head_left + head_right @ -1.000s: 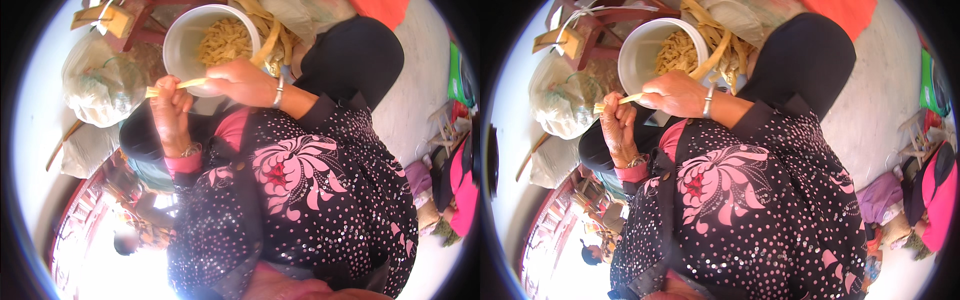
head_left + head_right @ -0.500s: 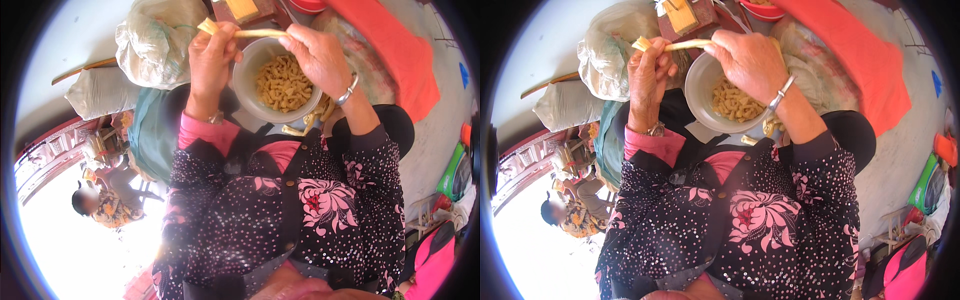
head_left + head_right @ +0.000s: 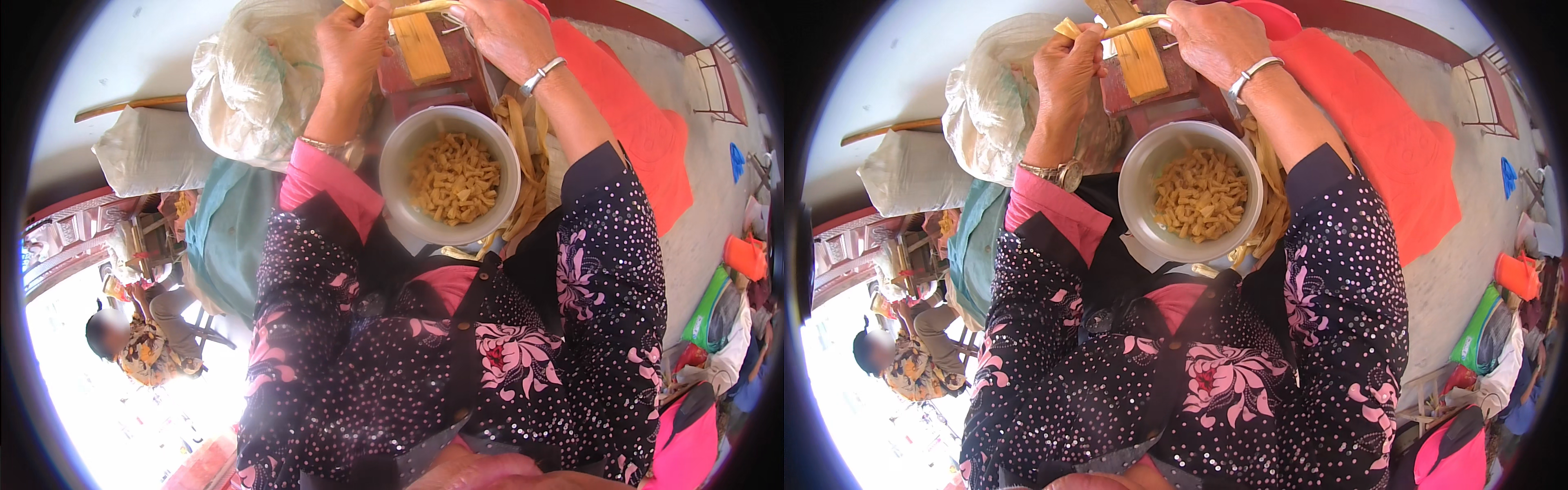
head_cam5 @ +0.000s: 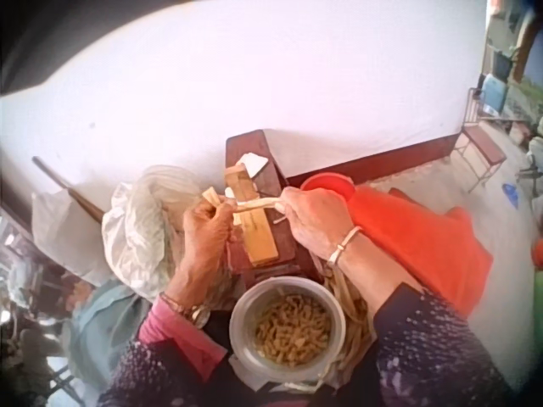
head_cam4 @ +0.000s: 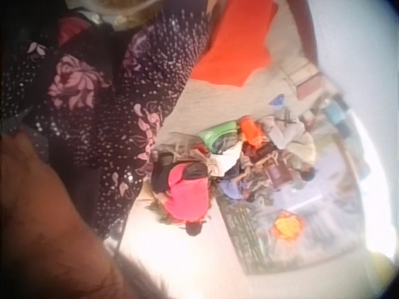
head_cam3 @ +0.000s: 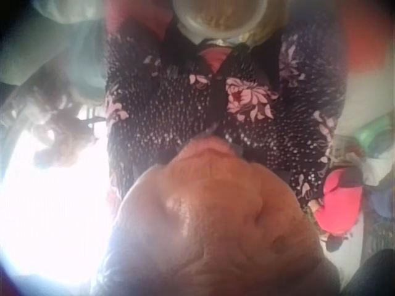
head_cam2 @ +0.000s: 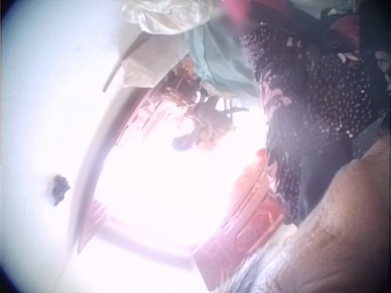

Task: The person is pinching small pieces of yellow dough from a long strip and pressing them against a wooden board to shape them before placing them into a white bucket.

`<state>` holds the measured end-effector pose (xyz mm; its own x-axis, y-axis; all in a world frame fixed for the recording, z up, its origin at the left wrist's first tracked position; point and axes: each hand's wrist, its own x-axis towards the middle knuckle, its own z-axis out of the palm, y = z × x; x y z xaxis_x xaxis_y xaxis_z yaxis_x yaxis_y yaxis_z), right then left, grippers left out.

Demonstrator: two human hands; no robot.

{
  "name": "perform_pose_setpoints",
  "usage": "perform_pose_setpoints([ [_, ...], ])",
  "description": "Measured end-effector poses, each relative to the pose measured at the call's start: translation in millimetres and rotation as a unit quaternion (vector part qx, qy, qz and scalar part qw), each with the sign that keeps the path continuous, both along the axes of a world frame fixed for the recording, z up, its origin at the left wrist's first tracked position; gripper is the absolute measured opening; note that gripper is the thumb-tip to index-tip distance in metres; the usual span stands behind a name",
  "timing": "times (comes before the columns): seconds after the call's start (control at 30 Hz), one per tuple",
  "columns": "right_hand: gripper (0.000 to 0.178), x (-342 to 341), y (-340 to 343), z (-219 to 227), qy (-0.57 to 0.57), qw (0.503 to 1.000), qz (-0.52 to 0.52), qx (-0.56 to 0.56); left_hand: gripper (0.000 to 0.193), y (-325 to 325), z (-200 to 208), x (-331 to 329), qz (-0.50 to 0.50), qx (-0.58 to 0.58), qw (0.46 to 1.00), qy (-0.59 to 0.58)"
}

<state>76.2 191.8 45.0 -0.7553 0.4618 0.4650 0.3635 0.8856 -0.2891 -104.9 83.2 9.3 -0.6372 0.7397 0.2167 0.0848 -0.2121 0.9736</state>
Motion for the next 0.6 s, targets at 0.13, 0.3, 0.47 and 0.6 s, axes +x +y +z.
perform_pose_setpoints([
  [0.13, 0.025, -11.6, 6.3, -25.8, -0.055, 0.997, -0.059, 0.002, 0.019, 14.1, -15.8, 3.0, 0.052, -0.032, 0.998, 0.008],
  [0.3, 0.026, 12.5, 2.8, -42.6, -0.081, 0.995, -0.059, -0.012, 0.023, 2.1, -24.9, 1.9, 0.099, -0.136, 0.979, 0.117],
  [0.47, 0.027, 53.3, -23.7, -44.6, 0.033, 0.980, -0.069, -0.185, 0.032, -38.9, 5.5, 16.1, -0.099, -0.185, 0.976, 0.055],
  [0.6, 0.024, 59.2, -70.8, -29.6, 0.107, 0.967, 0.018, -0.232, 0.035, -69.5, 21.7, 45.1, -0.241, -0.298, 0.922, 0.054],
])
